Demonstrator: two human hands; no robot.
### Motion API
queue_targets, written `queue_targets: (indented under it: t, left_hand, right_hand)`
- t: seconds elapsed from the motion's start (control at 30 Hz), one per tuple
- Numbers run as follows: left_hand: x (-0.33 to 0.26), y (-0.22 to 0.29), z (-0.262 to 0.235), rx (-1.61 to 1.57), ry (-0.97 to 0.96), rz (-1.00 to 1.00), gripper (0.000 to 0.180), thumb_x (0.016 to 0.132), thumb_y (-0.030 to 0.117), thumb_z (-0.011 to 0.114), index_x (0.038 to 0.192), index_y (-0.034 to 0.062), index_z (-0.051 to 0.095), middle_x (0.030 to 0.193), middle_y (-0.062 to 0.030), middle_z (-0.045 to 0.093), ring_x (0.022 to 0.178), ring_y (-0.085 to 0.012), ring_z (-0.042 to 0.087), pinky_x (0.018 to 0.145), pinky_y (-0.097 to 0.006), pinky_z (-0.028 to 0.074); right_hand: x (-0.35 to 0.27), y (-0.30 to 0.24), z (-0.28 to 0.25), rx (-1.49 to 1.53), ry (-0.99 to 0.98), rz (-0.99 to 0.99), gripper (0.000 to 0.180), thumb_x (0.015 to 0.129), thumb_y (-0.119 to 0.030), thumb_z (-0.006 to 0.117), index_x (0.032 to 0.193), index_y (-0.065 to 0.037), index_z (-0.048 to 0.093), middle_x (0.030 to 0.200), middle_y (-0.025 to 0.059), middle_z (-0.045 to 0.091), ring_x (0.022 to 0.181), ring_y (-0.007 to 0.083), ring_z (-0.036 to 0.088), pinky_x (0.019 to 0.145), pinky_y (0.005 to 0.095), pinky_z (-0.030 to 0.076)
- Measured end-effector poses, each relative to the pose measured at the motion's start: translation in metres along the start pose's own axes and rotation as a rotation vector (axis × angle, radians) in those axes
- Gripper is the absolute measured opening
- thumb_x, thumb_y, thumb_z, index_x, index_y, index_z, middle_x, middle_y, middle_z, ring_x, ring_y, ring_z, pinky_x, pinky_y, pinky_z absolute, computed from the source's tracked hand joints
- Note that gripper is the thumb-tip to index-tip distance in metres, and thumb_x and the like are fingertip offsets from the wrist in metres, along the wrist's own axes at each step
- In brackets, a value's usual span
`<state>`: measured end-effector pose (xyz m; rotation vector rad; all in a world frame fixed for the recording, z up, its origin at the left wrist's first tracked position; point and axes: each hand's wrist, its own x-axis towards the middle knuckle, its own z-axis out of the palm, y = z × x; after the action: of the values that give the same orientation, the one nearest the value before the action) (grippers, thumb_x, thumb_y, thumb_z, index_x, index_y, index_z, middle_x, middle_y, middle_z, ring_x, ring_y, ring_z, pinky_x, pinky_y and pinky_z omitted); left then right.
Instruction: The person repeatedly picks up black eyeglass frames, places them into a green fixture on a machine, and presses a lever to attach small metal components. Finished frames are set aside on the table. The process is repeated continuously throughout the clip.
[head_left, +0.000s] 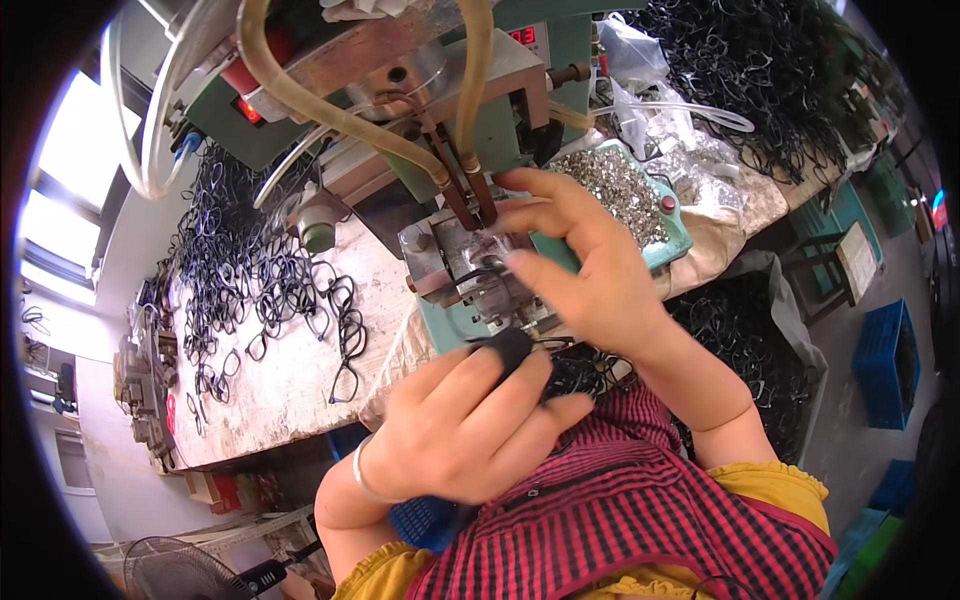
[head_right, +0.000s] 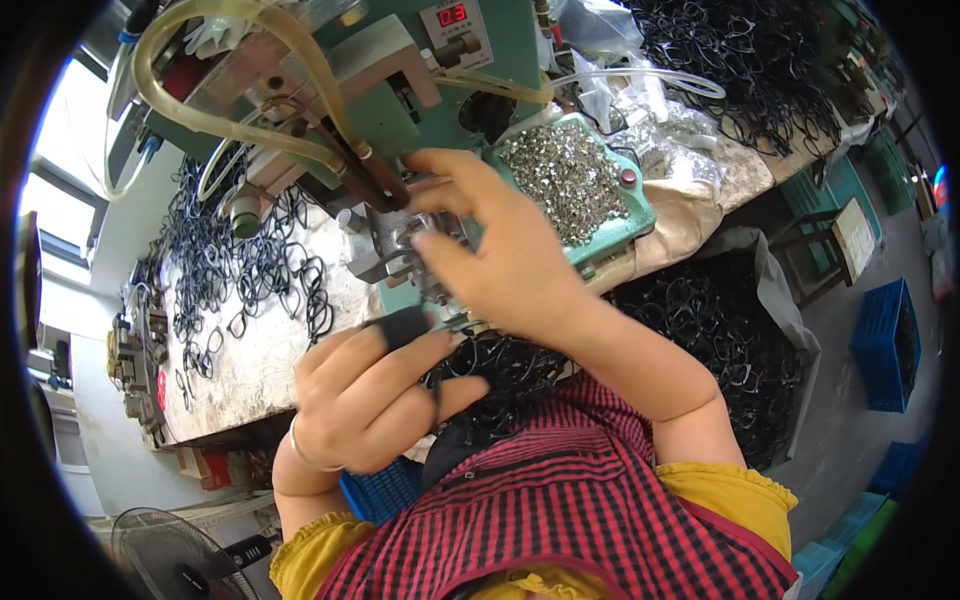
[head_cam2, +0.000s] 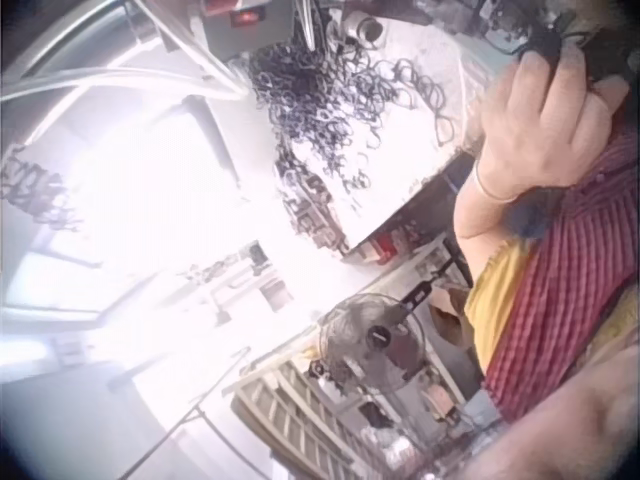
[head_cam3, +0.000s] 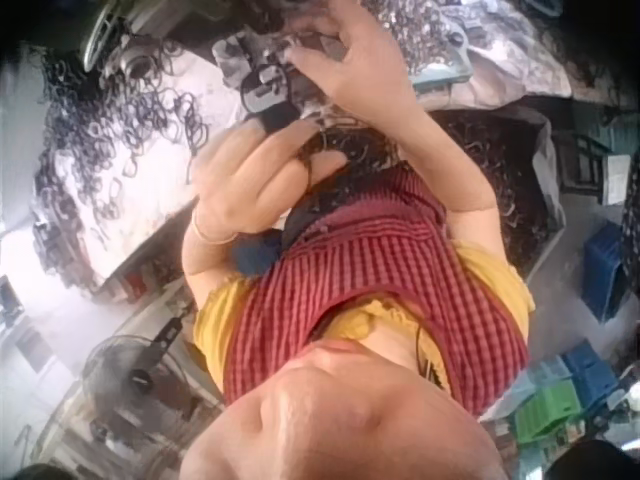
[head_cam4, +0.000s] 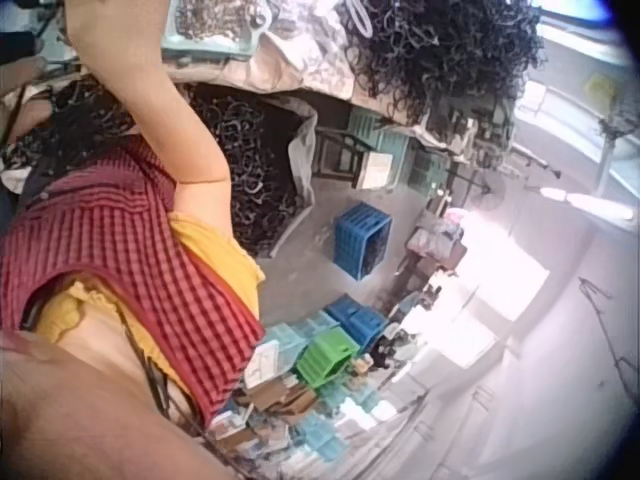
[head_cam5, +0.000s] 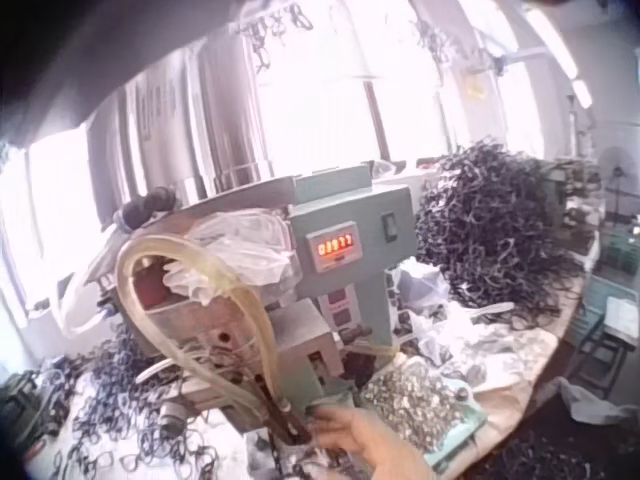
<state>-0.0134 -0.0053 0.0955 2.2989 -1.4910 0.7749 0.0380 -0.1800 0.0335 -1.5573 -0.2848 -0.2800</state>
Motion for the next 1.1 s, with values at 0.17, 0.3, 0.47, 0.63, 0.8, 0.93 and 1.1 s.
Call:
queue_targets:
  t: [0.17, 0.3, 0.47, 0.63, 0.8, 0.93, 1.1]
  left_hand:
    - [0.01, -0.015, 0.028, 0.012, 0.012, 0.088, 0.034, 0.075, 0.024, 0.084, 0.069, 0.0091, 0.054, 0.087, -0.0061, 0.069, 0.063, -0.0173, 0.06, 0.05, -0.028, 0.047]
    - [0.01, -0.013, 0.035, -0.002, 0.048, 0.072, 0.034, 0.075, 0.023, 0.084, 0.069, 0.0091, 0.053, 0.086, -0.0057, 0.069, 0.062, -0.0161, 0.059, 0.05, -0.028, 0.047]
    - [0.005, -0.012, 0.032, 0.002, 0.054, 0.052, 0.036, 0.074, 0.024, 0.084, 0.068, 0.0093, 0.053, 0.087, -0.005, 0.069, 0.064, -0.0164, 0.058, 0.052, -0.029, 0.047]
    - [-0.019, 0.003, 0.029, -0.148, 0.189, -0.121, 0.037, 0.075, 0.035, 0.085, 0.085, 0.0073, 0.063, 0.107, -0.0083, 0.071, 0.072, -0.0204, 0.062, 0.069, -0.032, 0.054]
    - [-0.111, -0.006, -0.006, 0.865, 0.57, -0.694, 0.01, 0.089, 0.003, 0.073, 0.098, 0.0043, 0.069, 0.096, -0.0069, 0.069, 0.09, -0.0204, 0.064, 0.077, -0.029, 0.053]
    - [-0.119, -0.078, -0.028, 0.778, 0.408, -0.828, 0.007, 0.081, 0.005, 0.08, 0.086, 0.0034, 0.076, 0.097, -0.0075, 0.068, 0.095, -0.0228, 0.059, 0.085, -0.036, 0.046]
    - [-0.171, -0.185, 0.043, 0.641, -0.168, -1.039, 0.004, 0.069, 0.016, 0.079, 0.07, 0.0126, 0.078, 0.089, -0.0032, 0.064, 0.098, -0.0269, 0.055, 0.087, -0.041, 0.041]
  right_hand:
    - [0.008, 0.082, -0.083, -1.13, 0.168, -0.135, 0.027, 0.077, -0.018, 0.075, 0.102, -0.009, 0.074, 0.127, 0.0198, 0.062, 0.131, 0.0383, 0.049, 0.106, 0.0491, 0.042]
    - [-0.004, 0.112, -0.103, -1.006, 0.242, -0.235, 0.012, 0.075, -0.016, 0.076, 0.087, -0.012, 0.075, 0.122, 0.017, 0.065, 0.125, 0.0377, 0.055, 0.102, 0.0461, 0.046]
    - [0.012, 0.1, -0.08, -1.032, 0.02, -0.406, 0.011, 0.076, -0.011, 0.072, 0.086, -0.008, 0.071, 0.121, 0.0144, 0.065, 0.123, 0.0351, 0.056, 0.094, 0.0468, 0.049]
    - [0.031, 0.104, -0.078, -1.052, 0.123, -0.42, 0.011, 0.081, -0.004, 0.068, 0.092, -0.003, 0.07, 0.11, 0.0123, 0.068, 0.104, 0.0335, 0.064, 0.082, 0.0422, 0.051]
    - [-0.002, 0.104, -0.103, -0.441, 0.415, -0.035, 0.016, 0.095, -0.005, 0.061, 0.107, -0.002, 0.072, 0.095, 0.0042, 0.07, 0.09, 0.0123, 0.064, 0.082, 0.0262, 0.048]
    - [-0.012, 0.113, -0.111, -0.291, 0.435, 0.036, 0.014, 0.093, -0.003, 0.063, 0.105, -0.001, 0.071, 0.096, 0.002, 0.071, 0.092, 0.0098, 0.064, 0.085, 0.024, 0.048]
    - [0.0, 0.091, -0.075, -0.422, 0.367, 0.011, 0.014, 0.088, -0.004, 0.07, 0.101, -0.001, 0.073, 0.094, 0.0055, 0.074, 0.088, 0.0124, 0.066, 0.084, 0.0259, 0.05]
